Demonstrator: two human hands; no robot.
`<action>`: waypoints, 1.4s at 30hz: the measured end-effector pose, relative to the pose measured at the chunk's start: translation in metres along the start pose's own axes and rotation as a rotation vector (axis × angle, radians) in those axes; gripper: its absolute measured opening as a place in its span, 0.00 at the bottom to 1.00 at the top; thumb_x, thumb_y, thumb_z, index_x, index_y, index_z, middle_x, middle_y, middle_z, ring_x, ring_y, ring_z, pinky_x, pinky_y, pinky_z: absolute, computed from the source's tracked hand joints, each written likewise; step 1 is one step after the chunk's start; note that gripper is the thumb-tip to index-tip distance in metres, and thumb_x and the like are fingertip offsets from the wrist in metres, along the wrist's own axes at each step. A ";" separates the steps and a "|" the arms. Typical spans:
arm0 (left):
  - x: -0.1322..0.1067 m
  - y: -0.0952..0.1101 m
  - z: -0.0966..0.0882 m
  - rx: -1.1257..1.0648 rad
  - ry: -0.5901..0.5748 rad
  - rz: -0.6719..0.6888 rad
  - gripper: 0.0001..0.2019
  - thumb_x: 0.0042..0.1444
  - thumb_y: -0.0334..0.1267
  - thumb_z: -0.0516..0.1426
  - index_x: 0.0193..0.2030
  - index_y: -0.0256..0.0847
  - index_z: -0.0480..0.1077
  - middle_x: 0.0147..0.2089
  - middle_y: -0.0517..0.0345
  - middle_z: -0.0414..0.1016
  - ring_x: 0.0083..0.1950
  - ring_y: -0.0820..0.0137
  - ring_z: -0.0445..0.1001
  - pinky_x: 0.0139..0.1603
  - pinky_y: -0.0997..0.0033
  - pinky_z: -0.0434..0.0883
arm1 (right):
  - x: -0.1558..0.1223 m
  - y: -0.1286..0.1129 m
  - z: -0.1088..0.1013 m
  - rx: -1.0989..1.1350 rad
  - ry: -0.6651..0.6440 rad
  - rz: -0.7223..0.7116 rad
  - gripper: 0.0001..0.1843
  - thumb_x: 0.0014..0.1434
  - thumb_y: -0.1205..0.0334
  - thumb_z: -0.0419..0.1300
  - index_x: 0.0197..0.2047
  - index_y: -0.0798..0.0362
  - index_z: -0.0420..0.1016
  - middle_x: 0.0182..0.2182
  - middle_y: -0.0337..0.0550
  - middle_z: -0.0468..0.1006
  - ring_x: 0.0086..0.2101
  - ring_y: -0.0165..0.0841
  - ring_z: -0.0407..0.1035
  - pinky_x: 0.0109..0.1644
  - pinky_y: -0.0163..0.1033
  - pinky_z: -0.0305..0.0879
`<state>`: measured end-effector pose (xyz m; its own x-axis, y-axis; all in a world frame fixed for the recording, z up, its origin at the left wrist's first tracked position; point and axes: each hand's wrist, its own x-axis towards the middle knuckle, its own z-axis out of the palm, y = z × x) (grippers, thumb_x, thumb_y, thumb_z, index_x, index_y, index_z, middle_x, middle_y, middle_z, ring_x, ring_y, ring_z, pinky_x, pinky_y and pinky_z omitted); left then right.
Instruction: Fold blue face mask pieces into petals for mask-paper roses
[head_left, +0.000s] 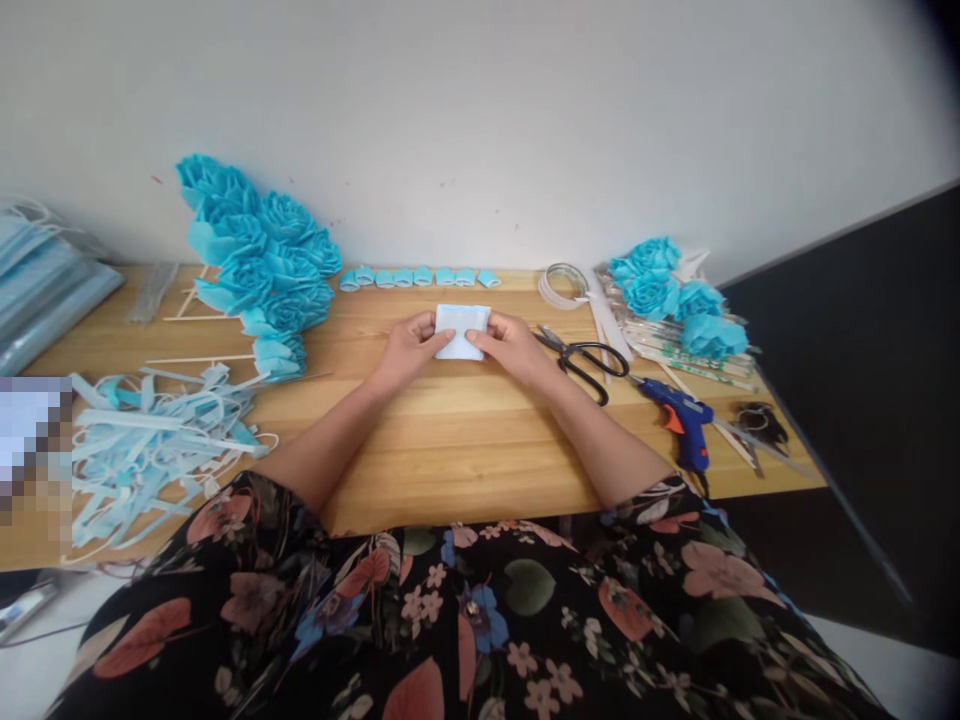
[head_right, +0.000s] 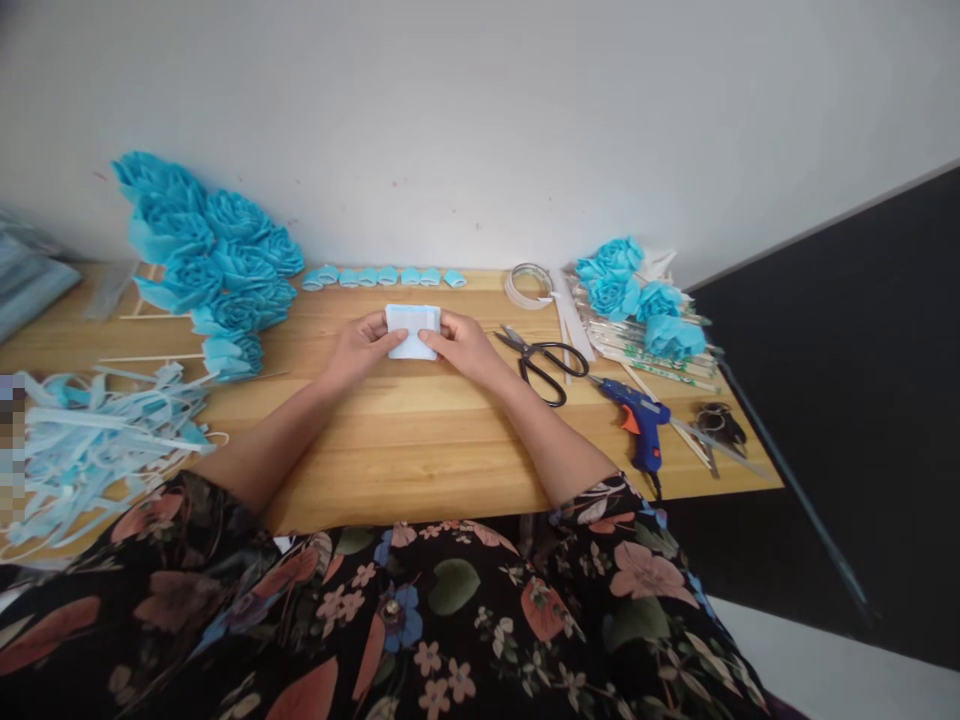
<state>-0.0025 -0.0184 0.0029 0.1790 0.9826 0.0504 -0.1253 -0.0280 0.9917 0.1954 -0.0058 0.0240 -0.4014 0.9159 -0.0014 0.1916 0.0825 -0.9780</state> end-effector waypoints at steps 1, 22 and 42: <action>0.000 0.000 0.000 -0.012 -0.003 -0.004 0.21 0.50 0.52 0.70 0.41 0.36 0.77 0.40 0.50 0.83 0.39 0.65 0.80 0.43 0.66 0.76 | 0.000 0.001 0.000 0.019 0.006 0.001 0.21 0.54 0.44 0.66 0.39 0.53 0.74 0.25 0.34 0.69 0.26 0.28 0.61 0.31 0.35 0.59; -0.002 0.010 0.000 -0.239 0.027 -0.009 0.16 0.53 0.49 0.63 0.41 0.39 0.77 0.28 0.60 0.73 0.29 0.72 0.71 0.32 0.72 0.70 | 0.002 0.005 -0.006 0.083 0.054 -0.153 0.05 0.54 0.60 0.59 0.33 0.51 0.75 0.21 0.32 0.72 0.24 0.27 0.66 0.35 0.35 0.63; -0.001 -0.007 0.003 0.288 0.027 0.206 0.14 0.57 0.44 0.62 0.44 0.37 0.77 0.31 0.60 0.75 0.28 0.75 0.66 0.31 0.74 0.61 | -0.004 -0.008 -0.007 -0.268 0.010 -0.097 0.21 0.63 0.44 0.61 0.44 0.54 0.83 0.36 0.41 0.82 0.34 0.32 0.70 0.40 0.37 0.62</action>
<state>0.0012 -0.0194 -0.0037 0.1519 0.9553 0.2535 0.1254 -0.2730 0.9538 0.2023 -0.0076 0.0331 -0.4212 0.9022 0.0930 0.3832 0.2699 -0.8833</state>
